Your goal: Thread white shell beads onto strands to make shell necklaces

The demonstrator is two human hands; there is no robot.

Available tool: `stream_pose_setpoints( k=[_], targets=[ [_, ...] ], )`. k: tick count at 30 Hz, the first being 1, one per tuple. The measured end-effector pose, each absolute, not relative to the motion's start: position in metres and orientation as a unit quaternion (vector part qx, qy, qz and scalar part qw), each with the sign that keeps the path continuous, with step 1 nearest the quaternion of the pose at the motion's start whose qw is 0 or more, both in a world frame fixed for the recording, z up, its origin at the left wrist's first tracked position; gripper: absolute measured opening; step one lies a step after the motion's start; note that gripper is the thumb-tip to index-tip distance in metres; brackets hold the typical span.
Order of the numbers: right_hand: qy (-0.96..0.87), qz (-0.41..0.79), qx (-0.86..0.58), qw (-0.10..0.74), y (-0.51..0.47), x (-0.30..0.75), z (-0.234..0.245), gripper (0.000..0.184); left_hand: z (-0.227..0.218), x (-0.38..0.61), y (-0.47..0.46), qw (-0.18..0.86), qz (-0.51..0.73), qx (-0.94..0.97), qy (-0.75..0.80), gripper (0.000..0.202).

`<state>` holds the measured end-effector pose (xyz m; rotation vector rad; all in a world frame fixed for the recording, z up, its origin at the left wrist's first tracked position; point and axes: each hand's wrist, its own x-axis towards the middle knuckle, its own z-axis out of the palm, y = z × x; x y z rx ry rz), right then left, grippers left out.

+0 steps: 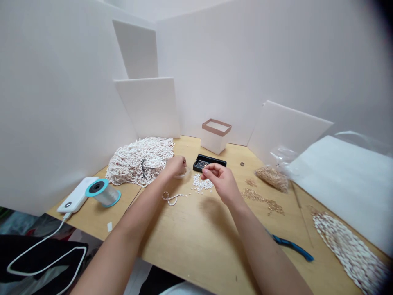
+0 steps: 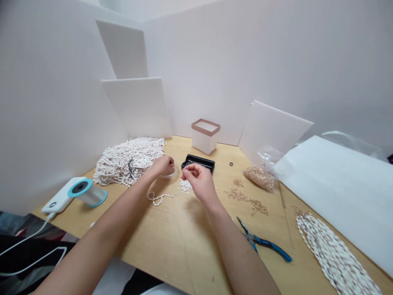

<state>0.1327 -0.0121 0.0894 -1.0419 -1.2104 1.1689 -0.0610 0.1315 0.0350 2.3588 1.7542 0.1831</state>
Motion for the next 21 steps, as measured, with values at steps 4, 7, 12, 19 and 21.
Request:
stream_pose_setpoints(
  k=[4,7,12,19,21],
  targets=[
    [-0.511,0.489,-0.439,0.555,-0.01,0.133,0.085,0.025,0.042,-0.063,0.123,0.138,0.191,0.782,0.577,0.02],
    [-0.509,0.485,-0.438,0.56,-0.009,0.133,0.083,0.025,0.047,-0.055,0.107,0.323,0.356,0.72,0.5,0.019],
    [-0.502,0.474,-0.425,0.585,-0.011,0.13,0.085,0.023,0.07,-0.032,0.065,0.663,0.429,0.543,0.287,0.028],
    [-0.515,0.394,-0.451,0.614,-0.021,0.126,0.095,0.021,0.09,-0.015,0.038,0.764,0.437,0.419,0.223,0.024],
    [-0.522,0.373,-0.462,0.613,-0.023,0.126,0.098,0.02,0.091,-0.014,0.037,0.769,0.438,0.409,0.222,0.023]
  ],
)
